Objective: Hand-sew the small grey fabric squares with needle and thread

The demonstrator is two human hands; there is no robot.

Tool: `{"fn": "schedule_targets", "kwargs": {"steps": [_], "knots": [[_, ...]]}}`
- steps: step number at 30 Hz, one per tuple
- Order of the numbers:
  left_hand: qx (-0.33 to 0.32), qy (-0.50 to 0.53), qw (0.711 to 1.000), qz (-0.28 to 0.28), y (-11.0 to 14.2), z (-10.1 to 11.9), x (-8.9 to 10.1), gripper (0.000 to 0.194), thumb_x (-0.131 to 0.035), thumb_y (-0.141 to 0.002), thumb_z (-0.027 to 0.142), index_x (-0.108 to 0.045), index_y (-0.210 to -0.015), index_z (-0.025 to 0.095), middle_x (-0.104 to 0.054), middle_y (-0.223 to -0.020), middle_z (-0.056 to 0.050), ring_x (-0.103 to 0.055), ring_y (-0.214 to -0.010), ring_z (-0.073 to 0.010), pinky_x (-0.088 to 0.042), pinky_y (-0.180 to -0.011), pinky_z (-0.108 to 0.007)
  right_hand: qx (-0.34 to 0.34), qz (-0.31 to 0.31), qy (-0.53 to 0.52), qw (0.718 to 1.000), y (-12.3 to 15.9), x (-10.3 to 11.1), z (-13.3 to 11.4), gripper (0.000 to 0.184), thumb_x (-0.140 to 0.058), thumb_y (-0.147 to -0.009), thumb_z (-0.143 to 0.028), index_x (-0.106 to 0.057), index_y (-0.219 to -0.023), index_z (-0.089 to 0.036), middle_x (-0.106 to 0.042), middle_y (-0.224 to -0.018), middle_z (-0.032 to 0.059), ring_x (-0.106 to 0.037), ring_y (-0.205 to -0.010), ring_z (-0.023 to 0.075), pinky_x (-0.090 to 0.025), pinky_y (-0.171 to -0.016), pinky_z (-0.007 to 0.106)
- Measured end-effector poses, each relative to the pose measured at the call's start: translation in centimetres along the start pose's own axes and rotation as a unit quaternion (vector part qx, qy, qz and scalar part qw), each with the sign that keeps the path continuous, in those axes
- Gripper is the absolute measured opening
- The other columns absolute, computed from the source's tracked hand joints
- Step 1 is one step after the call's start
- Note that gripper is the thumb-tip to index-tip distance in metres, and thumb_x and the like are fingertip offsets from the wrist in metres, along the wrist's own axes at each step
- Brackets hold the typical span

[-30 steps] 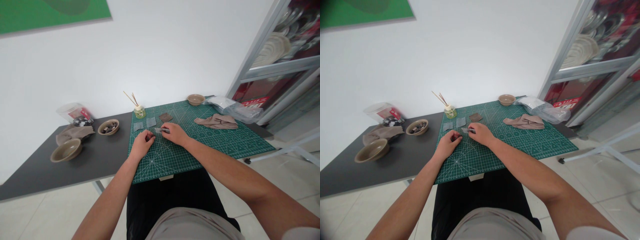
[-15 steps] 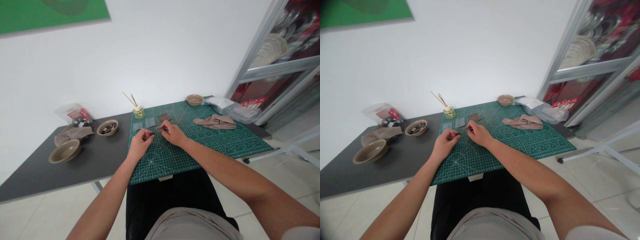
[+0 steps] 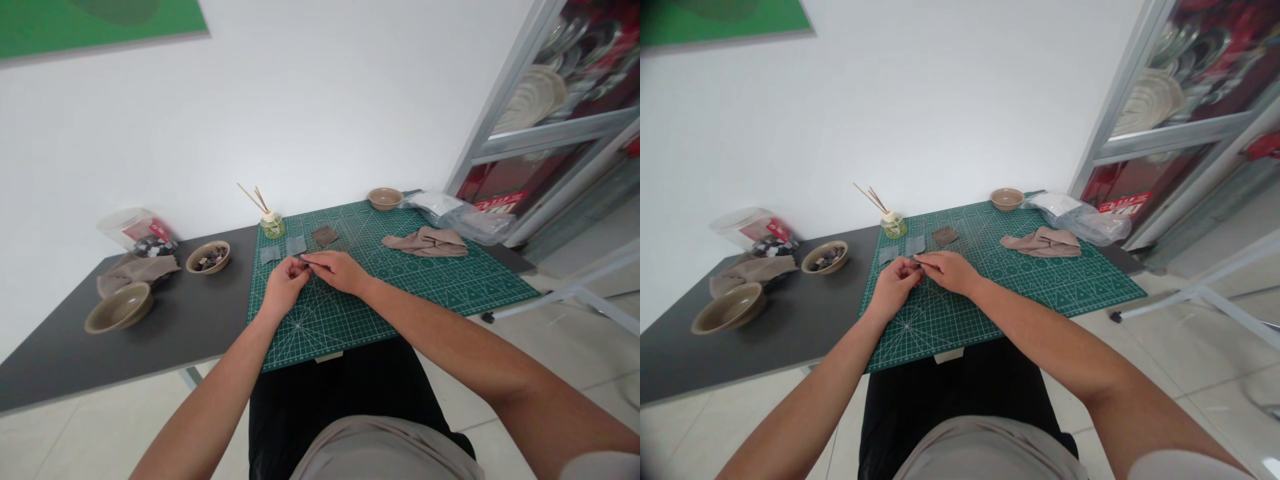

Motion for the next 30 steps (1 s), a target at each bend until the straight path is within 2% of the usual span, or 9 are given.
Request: {"fn": "schedule_targets", "kwargs": {"steps": [10,14,19,24,30], "knots": [[0.011,0.039,0.999,0.024,0.3,-0.11,0.12,0.01,-0.06,-0.074,0.023,-0.056,-0.082,0.02,-0.06,-0.057,0.005,-0.056,-0.054,-0.0118,-0.043,-0.056,-0.024,0.034,-0.006,0.04,0.999,0.27,-0.43,-0.05,0.039,-0.049,-0.096,-0.025,-0.062,-0.132,-0.023,-0.064,-0.132,0.0071,-0.06,-0.122,0.0194,-0.048,-0.105,0.037],[0.025,0.075,0.997,0.023,0.18,-0.42,0.1,0.011,-0.063,-0.074,0.026,-0.057,-0.079,0.019,-0.065,-0.059,0.003,-0.061,-0.056,-0.0132,-0.047,-0.059,-0.025,0.035,-0.018,0.091,0.995,0.29,-0.55,-0.13,0.042,-0.046,-0.096,-0.019,-0.059,-0.135,-0.025,-0.059,-0.139,0.0058,-0.059,-0.124,0.0198,-0.049,-0.104,0.038],[0.037,0.094,0.994,0.041,0.26,-0.42,0.13,0.012,-0.066,-0.071,0.027,-0.059,-0.076,0.018,-0.067,-0.059,0.001,-0.063,-0.055,-0.0137,-0.049,-0.059,-0.025,0.048,-0.031,0.148,0.987,0.3,-0.7,-0.29,0.043,-0.048,-0.095,-0.017,-0.058,-0.136,-0.024,-0.06,-0.137,0.0056,-0.063,-0.118,0.0216,-0.051,-0.1,0.041],[0.046,0.098,0.993,0.047,0.42,-0.21,0.18,0.011,-0.067,-0.068,0.022,-0.061,-0.076,0.018,-0.069,-0.06,0.001,-0.064,-0.056,-0.0136,-0.049,-0.06,-0.024,0.085,-0.027,0.15,0.985,0.18,-0.83,-0.23,0.042,-0.048,-0.094,-0.013,-0.058,-0.135,-0.016,-0.061,-0.136,0.0099,-0.06,-0.123,0.0203,-0.048,-0.106,0.04],[0.035,0.069,0.996,0.051,0.51,-0.16,0.25,0.013,-0.069,-0.066,0.019,-0.062,-0.077,0.017,-0.069,-0.061,0.001,-0.064,-0.057,-0.0132,-0.047,-0.06,-0.023,0.097,-0.022,0.136,0.986,0.19,-0.85,-0.31,0.043,-0.047,-0.094,-0.012,-0.058,-0.135,-0.017,-0.06,-0.137,0.0098,-0.059,-0.125,0.0188,-0.048,-0.107,0.04]]}}
Point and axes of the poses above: each hand's wrist, its own y-axis away from the middle knuckle, its own x-axis out of the back of the hand, z = x × y, the point moved 1 cm from there along -y, towards the middle knuckle
